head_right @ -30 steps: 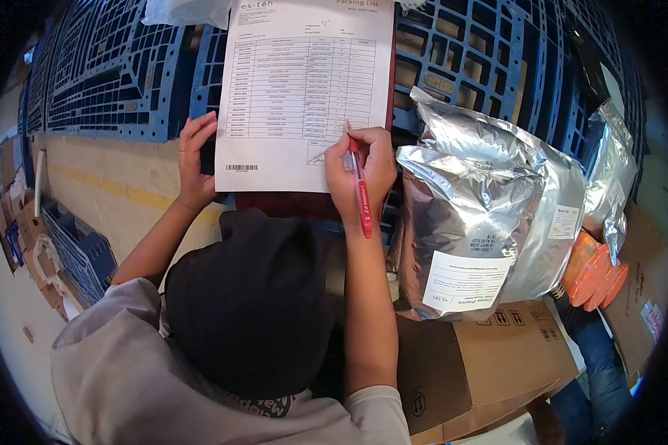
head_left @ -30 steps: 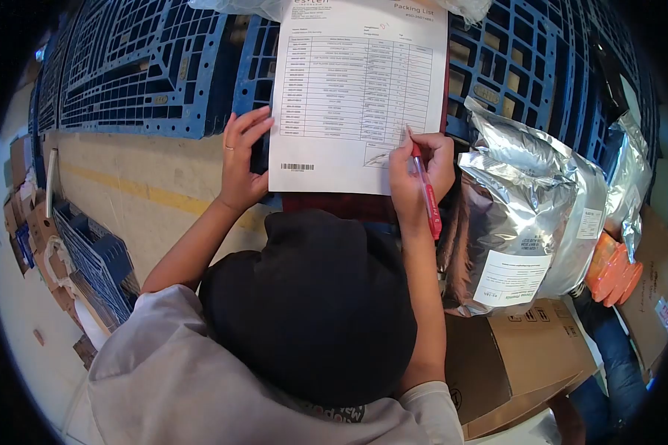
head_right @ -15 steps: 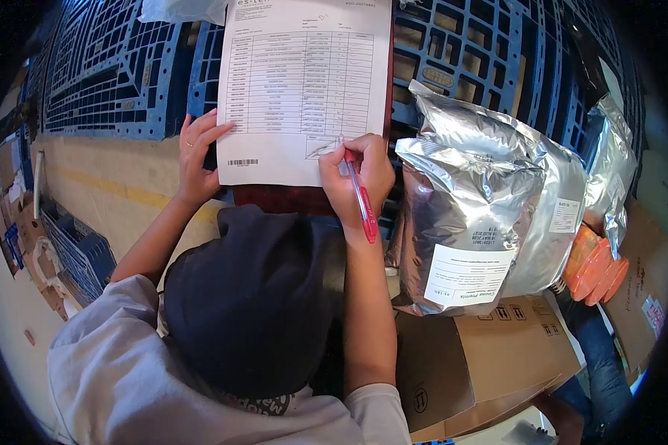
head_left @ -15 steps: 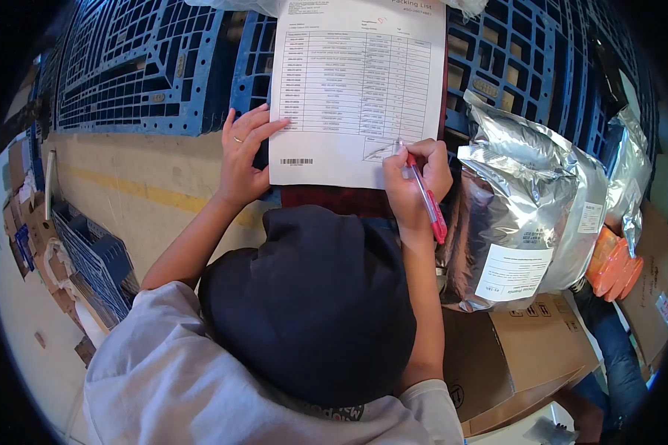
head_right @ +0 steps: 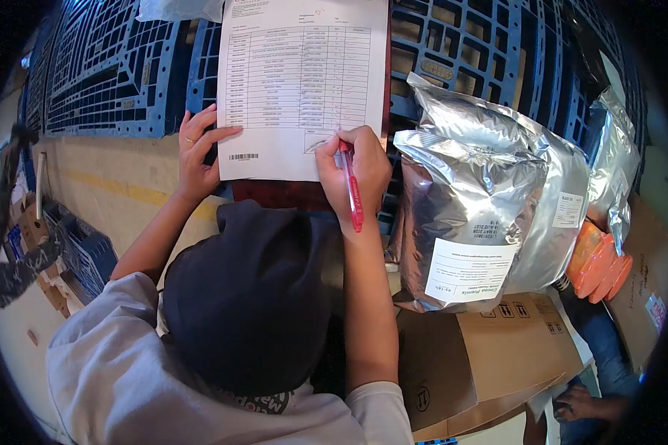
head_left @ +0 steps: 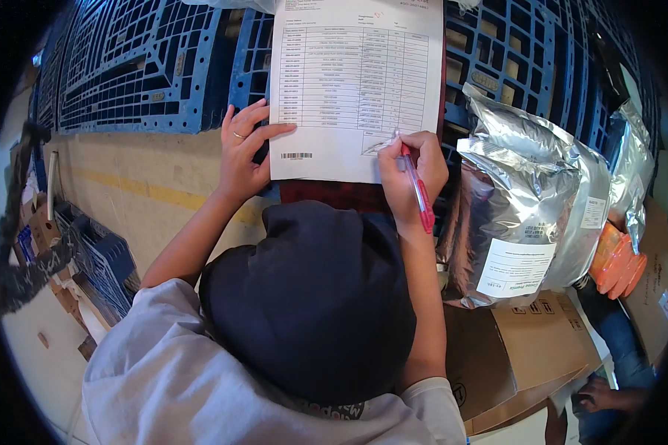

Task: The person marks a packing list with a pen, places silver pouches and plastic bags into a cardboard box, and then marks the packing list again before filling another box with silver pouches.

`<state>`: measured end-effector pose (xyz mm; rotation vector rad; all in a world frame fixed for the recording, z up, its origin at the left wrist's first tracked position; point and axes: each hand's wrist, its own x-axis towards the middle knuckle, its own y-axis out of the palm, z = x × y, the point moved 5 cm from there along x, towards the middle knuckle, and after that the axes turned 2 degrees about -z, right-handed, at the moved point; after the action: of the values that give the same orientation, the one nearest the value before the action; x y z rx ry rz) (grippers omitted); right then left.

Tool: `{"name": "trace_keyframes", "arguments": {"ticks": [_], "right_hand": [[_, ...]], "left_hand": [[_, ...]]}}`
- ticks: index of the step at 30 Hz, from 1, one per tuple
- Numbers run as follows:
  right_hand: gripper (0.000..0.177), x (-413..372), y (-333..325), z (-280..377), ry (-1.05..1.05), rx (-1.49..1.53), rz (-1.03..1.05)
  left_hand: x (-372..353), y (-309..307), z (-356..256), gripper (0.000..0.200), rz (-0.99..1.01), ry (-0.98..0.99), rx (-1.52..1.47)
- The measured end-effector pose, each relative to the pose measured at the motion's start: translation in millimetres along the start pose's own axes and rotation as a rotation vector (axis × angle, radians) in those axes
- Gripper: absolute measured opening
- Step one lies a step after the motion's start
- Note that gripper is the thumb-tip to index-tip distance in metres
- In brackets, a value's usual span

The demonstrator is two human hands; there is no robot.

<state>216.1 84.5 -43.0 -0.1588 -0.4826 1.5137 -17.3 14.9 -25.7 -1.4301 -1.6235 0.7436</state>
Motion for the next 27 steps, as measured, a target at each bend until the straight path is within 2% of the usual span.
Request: {"name": "trace_keyframes", "arguments": {"ticks": [5,8,10,13,16,20,24,26,27], "right_hand": [[0.014,-1,-3,0,0.003,-0.034,-0.071],[0.015,-1,-3,2,-0.069,-0.123,-0.056],[0.016,0,-8,8,-0.118,-0.123,-0.146],[0.016,1,-11,7,0.006,0.006,-0.134],[0.015,-1,-5,1,-0.016,-0.028,-0.068],[0.015,0,-7,1,-0.002,-0.003,-0.104],[0.017,0,-9,3,0.004,0.041,-0.119],[0.018,5,-9,5,-0.007,0.043,-0.124],[0.019,7,-9,10,-0.088,-0.012,-0.137]], "left_hand": [[0,-1,-1,0.027,0.004,0.003,0.008],[-2,1,4,0.026,-0.012,0.023,0.016],[-4,0,9,0.026,-0.018,0.013,-0.005],[-3,-2,8,0.029,-0.044,-0.008,-0.048],[-2,-5,6,0.032,-0.066,-0.008,-0.076],[-3,-4,6,0.040,-0.090,-0.008,-0.097],[0,-4,6,0.036,-0.116,-0.050,-0.134],[8,-9,5,0.027,-0.166,0.047,0.005],[15,-12,5,0.027,-0.167,0.052,0.005]]}}
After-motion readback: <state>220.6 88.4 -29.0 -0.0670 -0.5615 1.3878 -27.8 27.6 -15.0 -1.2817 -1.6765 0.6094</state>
